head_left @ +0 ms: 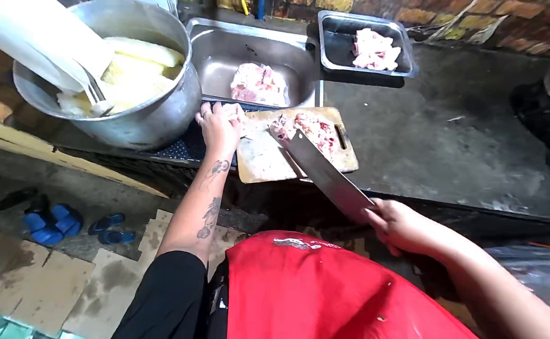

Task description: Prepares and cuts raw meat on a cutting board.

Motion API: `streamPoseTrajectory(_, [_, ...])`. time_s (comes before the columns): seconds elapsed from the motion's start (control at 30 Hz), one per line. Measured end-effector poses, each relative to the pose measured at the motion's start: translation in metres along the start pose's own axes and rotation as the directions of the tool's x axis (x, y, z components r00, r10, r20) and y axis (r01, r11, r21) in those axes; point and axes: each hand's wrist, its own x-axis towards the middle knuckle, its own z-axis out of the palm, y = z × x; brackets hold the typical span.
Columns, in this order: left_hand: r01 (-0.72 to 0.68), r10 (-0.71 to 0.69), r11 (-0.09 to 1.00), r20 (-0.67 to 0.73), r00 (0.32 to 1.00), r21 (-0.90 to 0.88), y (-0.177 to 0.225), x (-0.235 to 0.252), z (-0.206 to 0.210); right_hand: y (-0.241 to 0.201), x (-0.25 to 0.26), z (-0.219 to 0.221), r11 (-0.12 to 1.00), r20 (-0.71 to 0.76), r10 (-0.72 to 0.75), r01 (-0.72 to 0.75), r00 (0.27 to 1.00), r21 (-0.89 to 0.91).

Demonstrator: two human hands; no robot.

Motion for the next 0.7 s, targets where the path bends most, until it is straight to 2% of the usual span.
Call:
streamPoseTrajectory(0.07, [-0.157, 0.158, 0.985, -0.009, 0.987, 0.067, 0.026, 0.006, 0.000, 0.016, -0.015, -0.001, 0.995, -0.052, -0.008, 0.013, 0.999, 0.098])
streamPoseTrajectory(0.1, [-0.229, 0.226, 0.972, 0.051, 0.973, 0.058, 0.039, 0.011, 0.006, 0.023, -0.020, 0.001, 0.990, -0.094, -0.012, 0.025, 0.996, 0.142])
streamPoseTrajectory(0.17, [-0.315, 0.298, 0.949, 0.287, 0.910, 0.014, 0.057, 0.024, 0.029, 0.030, -0.025, 0.003, 0.976, -0.188, -0.012, 0.052, 0.982, 0.213])
streamPoseTrajectory(0.23, [-0.331, 0.260, 0.943, 0.549, 0.794, 0.032, 0.070, 0.039, 0.048, 0.031, -0.024, 0.005, 0.957, -0.272, 0.006, 0.074, 0.962, 0.281])
streamPoseTrajectory(0.27, [-0.348, 0.251, 0.937, 0.622, 0.741, 0.037, 0.073, 0.045, 0.056, 0.032, -0.023, 0.006, 0.947, -0.304, 0.011, 0.087, 0.953, 0.308])
streamPoseTrajectory(0.33, [-0.343, 0.252, 0.939, 0.698, 0.671, -0.010, 0.076, 0.052, 0.057, 0.035, -0.017, 0.007, 0.931, -0.334, 0.012, 0.111, 0.943, 0.348])
streamPoseTrajectory(0.4, [-0.304, 0.287, 0.946, 0.719, 0.633, -0.109, 0.072, 0.051, 0.051, 0.036, -0.011, 0.008, 0.925, -0.348, -0.001, 0.133, 0.938, 0.356])
streamPoseTrajectory(0.47, [-0.166, 0.295, 0.955, 0.718, 0.630, -0.247, 0.065, 0.040, 0.041, 0.034, -0.004, 0.010, 0.925, -0.351, -0.017, 0.148, 0.936, 0.350])
streamPoseTrajectory(0.53, [0.013, 0.263, 0.926, 0.667, 0.697, -0.378, 0.062, 0.025, 0.032, 0.028, 0.005, 0.010, 0.927, -0.360, -0.043, 0.172, 0.932, 0.335])
streamPoseTrajectory(0.6, [0.198, 0.163, 0.847, 0.596, 0.786, -0.493, 0.067, 0.005, 0.029, 0.018, 0.017, 0.010, 0.926, -0.378, -0.075, 0.206, 0.923, 0.318])
streamPoseTrajectory(0.7, [0.359, 0.061, 0.731, 0.580, 0.813, -0.580, 0.067, -0.029, 0.034, -0.003, 0.039, 0.013, 0.923, -0.430, -0.119, 0.259, 0.895, 0.284])
